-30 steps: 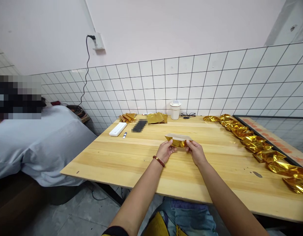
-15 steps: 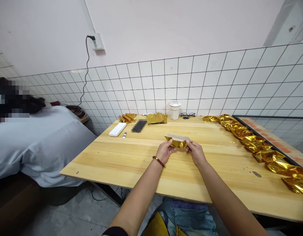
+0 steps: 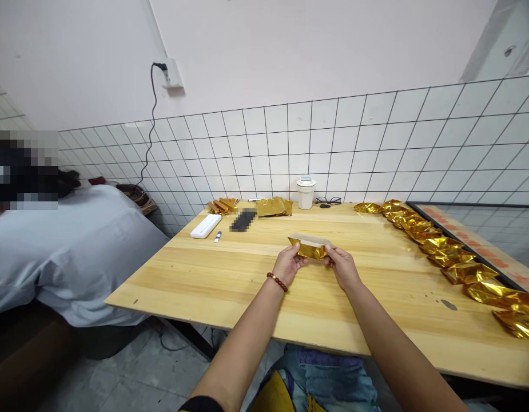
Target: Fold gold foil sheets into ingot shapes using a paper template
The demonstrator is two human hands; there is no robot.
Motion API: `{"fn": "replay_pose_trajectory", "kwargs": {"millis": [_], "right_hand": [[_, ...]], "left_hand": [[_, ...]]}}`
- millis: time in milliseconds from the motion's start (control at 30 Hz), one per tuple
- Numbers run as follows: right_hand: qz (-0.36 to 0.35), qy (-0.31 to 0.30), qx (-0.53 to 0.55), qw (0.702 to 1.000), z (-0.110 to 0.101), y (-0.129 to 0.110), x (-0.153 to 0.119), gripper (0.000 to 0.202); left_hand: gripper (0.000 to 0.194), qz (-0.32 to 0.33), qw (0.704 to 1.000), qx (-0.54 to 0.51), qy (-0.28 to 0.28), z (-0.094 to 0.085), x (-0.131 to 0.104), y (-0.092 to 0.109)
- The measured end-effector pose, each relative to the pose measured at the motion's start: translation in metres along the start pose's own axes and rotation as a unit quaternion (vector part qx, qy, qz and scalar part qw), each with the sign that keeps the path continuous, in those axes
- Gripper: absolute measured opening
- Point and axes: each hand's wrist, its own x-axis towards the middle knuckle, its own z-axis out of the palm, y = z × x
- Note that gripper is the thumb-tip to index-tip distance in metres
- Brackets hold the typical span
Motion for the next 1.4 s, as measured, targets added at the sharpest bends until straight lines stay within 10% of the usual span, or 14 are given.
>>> {"fn": "replay_pose_trajectory", "kwargs": {"millis": [533, 833, 1400], "right_hand": [[-0.009, 0.007, -0.020, 1.000, 0.001, -0.002, -0.001, 0.043], [-0.005, -0.008, -0.024, 1.000, 0.003, -0.003, -0.002, 0.040], [0.013, -0.094, -0.034, 0.995, 0.012, -0.012, -0.010, 0.042]], "left_hand": [[0.043, -0.003, 1.000, 0.003, -0.011, 0.000, 0.000, 0.000], [0.048, 0.049, 0.975, 0.177, -0.128, 0.007, -0.008, -0.008], [0.041, 0.068, 0.978, 0.193, -0.039, 0.004, -0.005, -0.013]]}}
